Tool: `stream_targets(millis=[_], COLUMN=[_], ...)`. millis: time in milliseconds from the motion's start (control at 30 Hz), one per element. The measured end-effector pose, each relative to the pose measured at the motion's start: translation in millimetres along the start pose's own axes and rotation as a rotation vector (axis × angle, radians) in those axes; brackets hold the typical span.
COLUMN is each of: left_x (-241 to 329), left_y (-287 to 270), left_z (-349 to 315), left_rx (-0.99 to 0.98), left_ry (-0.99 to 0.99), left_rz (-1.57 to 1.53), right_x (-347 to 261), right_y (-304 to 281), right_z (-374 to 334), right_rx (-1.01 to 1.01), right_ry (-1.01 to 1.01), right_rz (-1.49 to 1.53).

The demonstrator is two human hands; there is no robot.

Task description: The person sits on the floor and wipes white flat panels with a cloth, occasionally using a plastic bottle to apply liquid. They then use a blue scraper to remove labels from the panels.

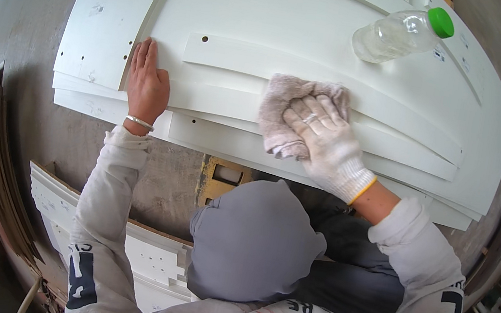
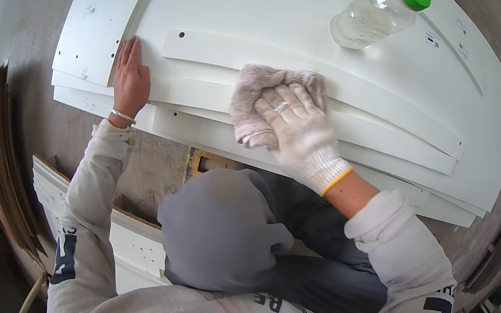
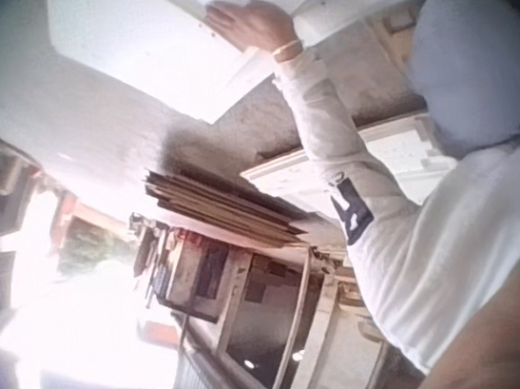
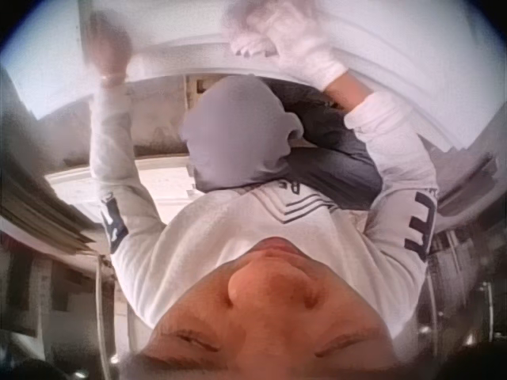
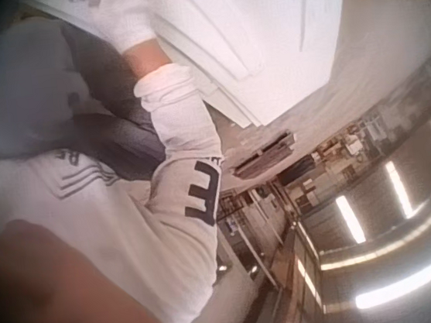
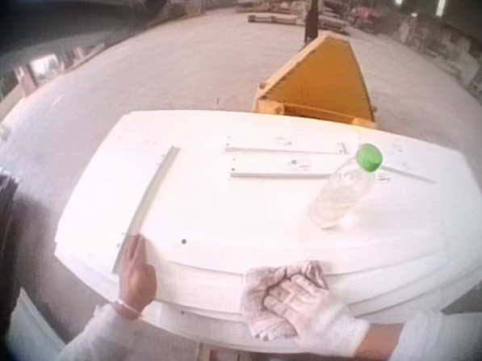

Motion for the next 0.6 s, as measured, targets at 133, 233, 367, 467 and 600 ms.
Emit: stream_targets(millis=[133,233,367,467,600], left_x=[-5,2,-4,0,3], left_y=[1,1,-2,-1,-2], left_z=[-1,4,2,2,2], left_rx=[0.007,0.022,0.002,0.007,0.027], left_ry=[0.004,0.031,-0.028,-0.048,-0.017], left_rz=[0.002,0.018,0.015,0.003,0.006], right_x=[-34,-41,-1,33,12], right_y=[-2,12,7,-17,-12], right_z=[34,70,6,-46,-15], right_rx=[0.074,0.049,0.074,0.001,0.055], right_ry=[0.029,0.101,-0.027,-0.003,0.001], right_rz=[-0.002,0.169,0.015,-0.038,0.016])
Point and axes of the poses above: each hand's wrist, its own z-axis towards the middle knuckle, its own y-axis out of the palm, x = y × z, the point moved 5 cm from there along z, towards the middle knuckle, and after that the axes turned 14 degrees about x, right-handed, at the moved point
